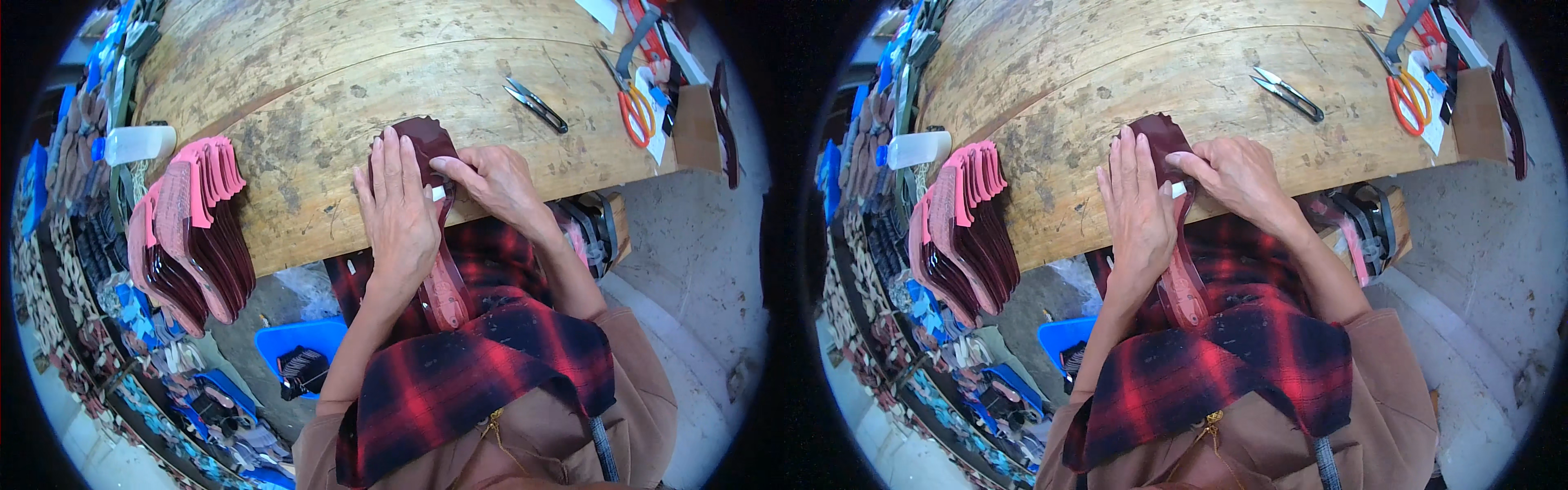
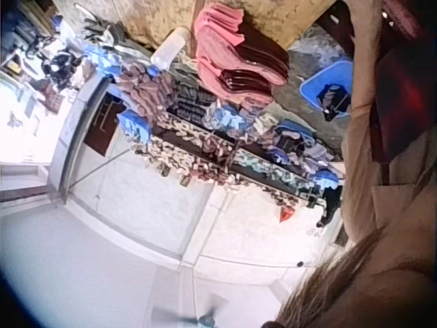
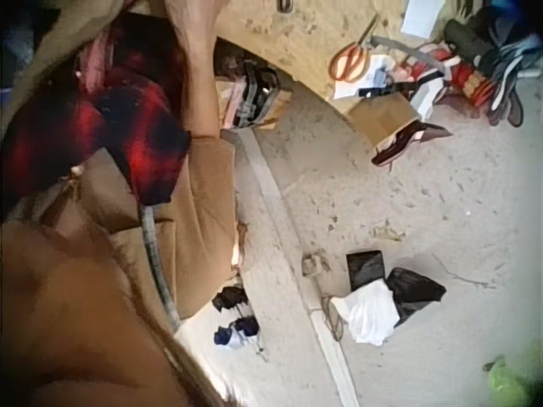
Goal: The person assembles pink flip-flops by hand at a wooden workbench. They apply pink insoles to the soles, attach straps, and trim excess material using a knife. The finished slippers are stacked and placed into a blue bin.
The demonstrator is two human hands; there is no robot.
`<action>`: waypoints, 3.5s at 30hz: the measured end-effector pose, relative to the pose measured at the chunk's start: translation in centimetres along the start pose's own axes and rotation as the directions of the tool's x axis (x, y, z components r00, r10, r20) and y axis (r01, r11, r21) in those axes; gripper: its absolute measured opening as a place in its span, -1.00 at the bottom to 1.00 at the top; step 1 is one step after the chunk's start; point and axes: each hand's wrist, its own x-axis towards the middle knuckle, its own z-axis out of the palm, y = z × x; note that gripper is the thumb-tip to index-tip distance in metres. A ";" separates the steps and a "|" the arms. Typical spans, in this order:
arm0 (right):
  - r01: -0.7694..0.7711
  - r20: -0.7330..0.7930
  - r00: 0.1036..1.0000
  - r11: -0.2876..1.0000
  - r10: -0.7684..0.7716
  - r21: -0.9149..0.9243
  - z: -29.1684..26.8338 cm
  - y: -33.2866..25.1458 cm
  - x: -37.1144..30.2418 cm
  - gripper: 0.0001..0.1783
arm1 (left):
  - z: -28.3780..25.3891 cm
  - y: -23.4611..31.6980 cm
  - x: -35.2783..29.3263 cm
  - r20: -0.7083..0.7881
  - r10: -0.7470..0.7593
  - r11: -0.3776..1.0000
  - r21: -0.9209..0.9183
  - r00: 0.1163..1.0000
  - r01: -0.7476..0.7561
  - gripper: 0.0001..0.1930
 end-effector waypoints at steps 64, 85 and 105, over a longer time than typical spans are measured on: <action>0.107 -0.194 0.963 0.928 -0.186 -0.357 0.6 0.4 2.6 -0.43 | -4.5 -0.4 1.4 0.359 0.206 0.966 0.071 0.910 -0.247 -0.20; 0.002 -0.306 0.951 0.990 0.042 0.143 -0.3 1.6 3.5 -0.62 | -4.3 -0.5 -0.1 0.219 0.277 0.955 0.040 0.935 -0.293 -0.23; 0.372 -0.383 0.865 0.927 -0.326 0.050 0.8 1.5 0.8 -0.77 | -2.3 -3.9 6.3 0.249 -0.115 0.762 -0.599 0.962 0.247 -0.68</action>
